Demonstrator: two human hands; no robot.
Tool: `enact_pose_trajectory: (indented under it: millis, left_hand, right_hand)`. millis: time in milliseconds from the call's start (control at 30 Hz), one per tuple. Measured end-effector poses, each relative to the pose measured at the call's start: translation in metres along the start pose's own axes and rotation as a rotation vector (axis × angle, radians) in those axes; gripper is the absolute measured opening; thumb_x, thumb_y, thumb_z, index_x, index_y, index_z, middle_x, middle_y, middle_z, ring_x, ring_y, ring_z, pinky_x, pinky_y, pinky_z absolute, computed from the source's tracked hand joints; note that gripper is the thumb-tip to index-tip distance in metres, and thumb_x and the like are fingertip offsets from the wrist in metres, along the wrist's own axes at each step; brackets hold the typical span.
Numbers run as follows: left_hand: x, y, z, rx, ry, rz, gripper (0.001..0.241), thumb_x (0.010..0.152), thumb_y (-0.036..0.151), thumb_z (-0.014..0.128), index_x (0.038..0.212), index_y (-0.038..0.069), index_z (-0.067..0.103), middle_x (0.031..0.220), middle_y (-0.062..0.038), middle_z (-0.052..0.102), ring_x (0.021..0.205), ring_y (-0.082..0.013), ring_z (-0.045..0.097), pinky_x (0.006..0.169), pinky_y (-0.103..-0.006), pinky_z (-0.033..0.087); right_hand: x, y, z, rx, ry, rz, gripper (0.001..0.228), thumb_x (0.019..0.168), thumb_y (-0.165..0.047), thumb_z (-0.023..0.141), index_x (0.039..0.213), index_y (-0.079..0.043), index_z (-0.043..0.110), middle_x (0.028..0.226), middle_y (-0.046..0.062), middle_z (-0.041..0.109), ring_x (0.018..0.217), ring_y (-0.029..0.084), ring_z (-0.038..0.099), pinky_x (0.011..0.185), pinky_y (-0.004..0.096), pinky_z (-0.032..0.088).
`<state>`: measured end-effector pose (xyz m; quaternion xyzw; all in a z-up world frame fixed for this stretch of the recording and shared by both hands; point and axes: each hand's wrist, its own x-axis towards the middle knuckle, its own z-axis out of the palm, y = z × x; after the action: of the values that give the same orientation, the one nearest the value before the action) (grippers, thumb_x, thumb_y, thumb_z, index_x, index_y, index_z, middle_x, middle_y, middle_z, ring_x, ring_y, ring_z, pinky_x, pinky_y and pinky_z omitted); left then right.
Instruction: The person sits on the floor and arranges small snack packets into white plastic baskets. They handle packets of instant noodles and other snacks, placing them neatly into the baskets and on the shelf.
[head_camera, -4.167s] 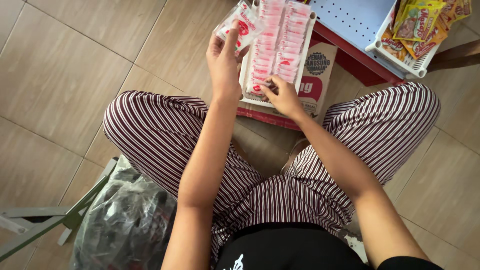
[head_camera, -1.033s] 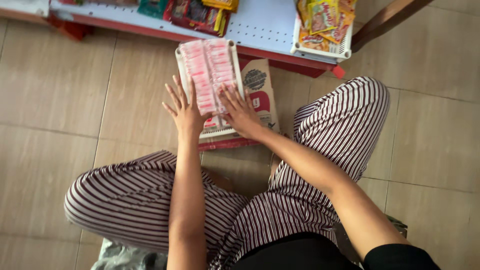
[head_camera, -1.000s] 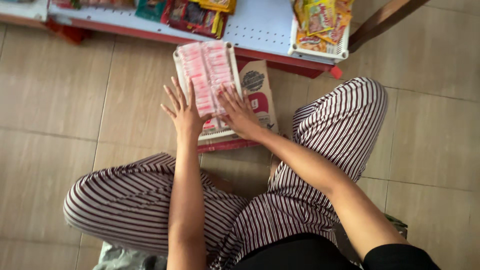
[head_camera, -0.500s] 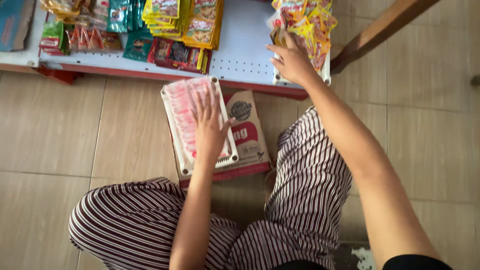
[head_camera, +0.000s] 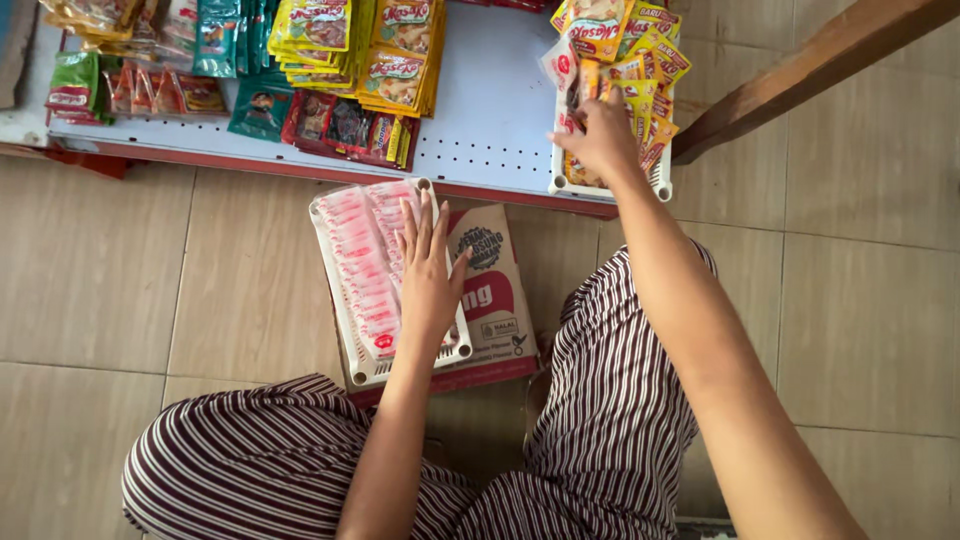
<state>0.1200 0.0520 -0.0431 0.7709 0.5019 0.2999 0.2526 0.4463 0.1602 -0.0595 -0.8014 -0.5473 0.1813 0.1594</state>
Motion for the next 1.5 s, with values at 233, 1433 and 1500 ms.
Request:
enact_pose_trajectory:
  millis: [233, 1433, 1500]
  left_hand:
    - [0.002, 0.005, -0.007, -0.132, 0.072, -0.023, 0.065, 0.099, 0.014, 0.069, 0.157, 0.008, 0.04, 0.17, -0.016, 0.028, 0.16, -0.0395, 0.015, 0.128, -0.0515, 0.023]
    - [-0.005, -0.032, -0.025, -0.855, 0.345, -0.554, 0.034, 0.108, 0.027, 0.063, 0.091, -0.003, 0.063, 0.075, 0.003, 0.049, 0.069, -0.0036, 0.051, 0.075, -0.0264, 0.062]
    - [-0.008, -0.033, -0.025, -0.916, 0.355, -0.519, 0.034, 0.109, 0.027, 0.061, 0.091, -0.002, 0.061, 0.076, 0.003, 0.045, 0.069, -0.003, 0.047, 0.078, -0.0259, 0.063]
  right_hand:
    - [-0.022, -0.04, -0.011, -0.378, 0.434, -0.36, 0.01, 0.081, -0.018, 0.079, 0.088, -0.011, 0.081, 0.136, 0.018, 0.053, 0.127, 0.051, 0.052, 0.094, 0.063, 0.045]
    - [-0.008, -0.07, 0.009, 0.131, 0.383, -0.432, 0.022, 0.1, -0.02, 0.074, 0.114, -0.003, 0.074, 0.123, 0.008, 0.067, 0.118, 0.026, 0.063, 0.103, 0.049, 0.046]
    - [-0.025, -0.085, 0.0, 0.315, 0.32, -0.488, 0.017, 0.1, -0.015, 0.075, 0.113, -0.004, 0.075, 0.119, 0.007, 0.07, 0.107, 0.022, 0.069, 0.095, 0.037, 0.056]
